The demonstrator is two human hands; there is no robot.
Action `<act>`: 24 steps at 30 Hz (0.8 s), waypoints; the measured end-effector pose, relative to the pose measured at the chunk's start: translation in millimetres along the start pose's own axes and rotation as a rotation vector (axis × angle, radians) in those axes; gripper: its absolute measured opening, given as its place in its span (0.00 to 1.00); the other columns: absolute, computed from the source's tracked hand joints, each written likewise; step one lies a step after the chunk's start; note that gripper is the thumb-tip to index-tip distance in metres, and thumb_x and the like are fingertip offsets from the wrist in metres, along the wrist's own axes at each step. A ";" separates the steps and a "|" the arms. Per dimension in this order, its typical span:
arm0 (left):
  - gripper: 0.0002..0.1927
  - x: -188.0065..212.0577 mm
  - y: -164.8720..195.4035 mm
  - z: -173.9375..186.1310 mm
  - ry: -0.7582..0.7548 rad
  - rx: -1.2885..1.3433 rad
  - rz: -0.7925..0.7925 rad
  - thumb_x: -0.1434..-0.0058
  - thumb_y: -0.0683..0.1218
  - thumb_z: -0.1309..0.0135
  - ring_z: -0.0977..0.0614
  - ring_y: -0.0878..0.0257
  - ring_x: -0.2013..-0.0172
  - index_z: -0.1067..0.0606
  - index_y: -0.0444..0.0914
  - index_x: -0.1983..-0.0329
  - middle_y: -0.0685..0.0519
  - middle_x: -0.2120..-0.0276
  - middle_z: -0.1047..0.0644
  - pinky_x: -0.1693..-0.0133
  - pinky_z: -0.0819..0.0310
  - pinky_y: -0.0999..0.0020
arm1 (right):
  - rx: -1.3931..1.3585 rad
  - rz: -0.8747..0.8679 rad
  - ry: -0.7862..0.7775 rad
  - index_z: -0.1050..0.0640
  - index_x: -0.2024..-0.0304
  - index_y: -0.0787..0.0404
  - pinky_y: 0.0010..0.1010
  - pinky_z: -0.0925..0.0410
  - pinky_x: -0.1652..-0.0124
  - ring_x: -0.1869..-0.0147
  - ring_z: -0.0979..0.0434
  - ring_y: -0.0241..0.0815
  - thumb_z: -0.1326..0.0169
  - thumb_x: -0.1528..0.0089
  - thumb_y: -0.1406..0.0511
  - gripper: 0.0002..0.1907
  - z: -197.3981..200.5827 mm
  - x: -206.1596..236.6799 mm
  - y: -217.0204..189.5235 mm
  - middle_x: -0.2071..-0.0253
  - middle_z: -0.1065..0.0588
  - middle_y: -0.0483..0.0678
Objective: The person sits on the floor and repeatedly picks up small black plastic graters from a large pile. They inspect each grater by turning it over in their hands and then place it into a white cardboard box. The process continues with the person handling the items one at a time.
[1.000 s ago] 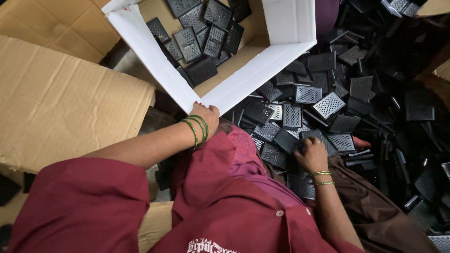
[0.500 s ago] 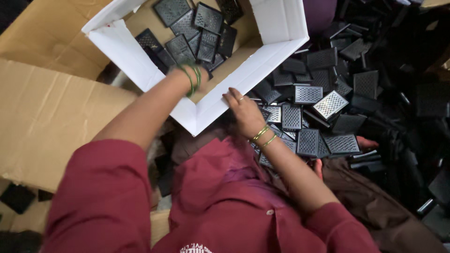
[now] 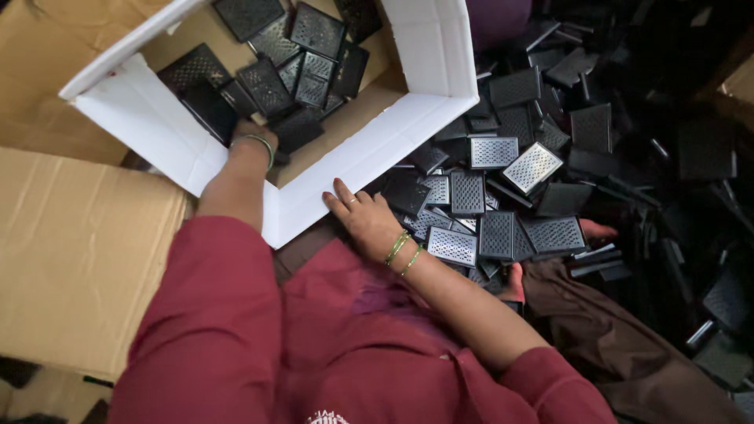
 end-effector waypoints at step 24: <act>0.16 -44.5 47.7 5.9 0.417 0.540 0.301 0.33 0.46 0.55 0.38 0.50 0.32 0.20 0.43 0.48 0.48 0.38 0.29 0.36 0.58 0.31 | -0.057 -0.040 -0.035 0.38 0.30 0.58 0.48 0.31 0.51 0.48 0.25 0.51 0.48 0.43 0.68 0.37 11.4 -0.3 0.2 0.27 0.42 0.60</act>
Point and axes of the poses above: each hand's wrist, its own x-axis away from the middle knuckle, its own z-axis out of the back of the hand, y = z × x, the point moved 1 cm from there along -x, towards the middle knuckle
